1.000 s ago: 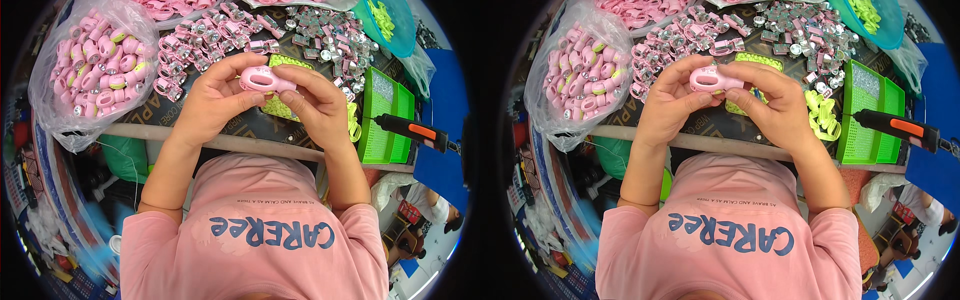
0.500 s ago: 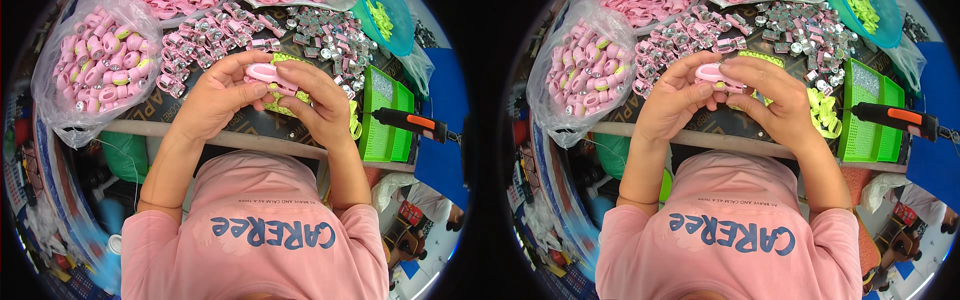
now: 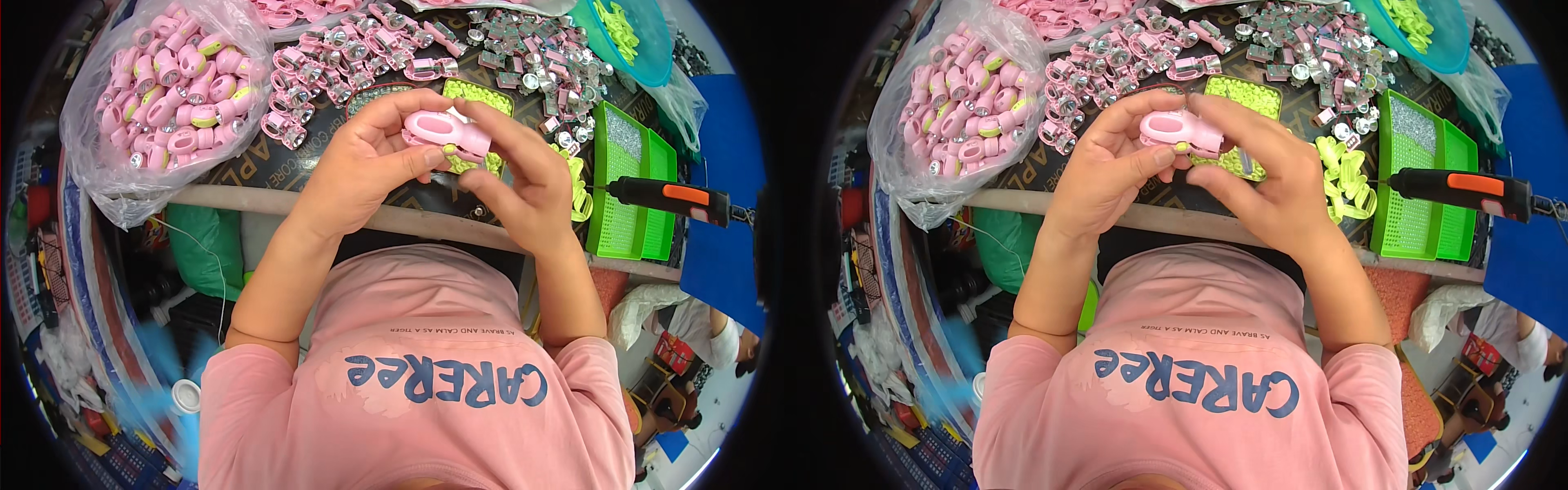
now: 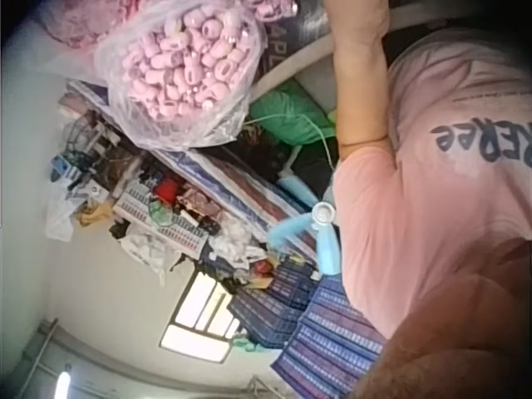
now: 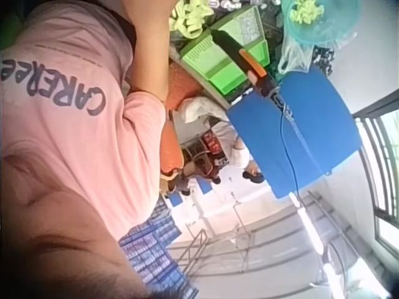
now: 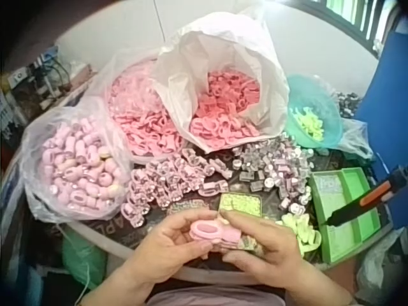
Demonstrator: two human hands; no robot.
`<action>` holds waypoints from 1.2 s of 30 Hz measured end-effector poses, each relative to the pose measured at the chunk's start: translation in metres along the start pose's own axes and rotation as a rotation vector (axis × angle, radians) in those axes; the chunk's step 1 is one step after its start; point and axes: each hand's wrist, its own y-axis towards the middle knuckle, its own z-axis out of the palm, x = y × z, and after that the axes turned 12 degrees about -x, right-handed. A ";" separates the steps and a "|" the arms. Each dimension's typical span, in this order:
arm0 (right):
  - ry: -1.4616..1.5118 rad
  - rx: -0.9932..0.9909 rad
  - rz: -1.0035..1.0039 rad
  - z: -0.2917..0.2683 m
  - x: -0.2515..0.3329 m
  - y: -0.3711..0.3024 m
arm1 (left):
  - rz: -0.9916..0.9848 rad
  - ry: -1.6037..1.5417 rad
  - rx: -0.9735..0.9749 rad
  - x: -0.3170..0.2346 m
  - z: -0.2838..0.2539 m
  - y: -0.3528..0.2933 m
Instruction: Manually assembling small plastic toy parts and applying stickers at a workbench.
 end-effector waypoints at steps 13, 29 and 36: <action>0.369 -0.111 0.468 0.000 0.013 -0.010 | 0.058 0.079 0.027 -0.002 0.006 -0.006; 0.138 -0.100 0.306 -0.004 0.005 -0.015 | 0.018 0.070 0.016 -0.003 0.011 -0.007; 0.377 -0.115 0.475 -0.004 0.011 -0.009 | 0.104 0.034 0.059 -0.003 0.009 -0.003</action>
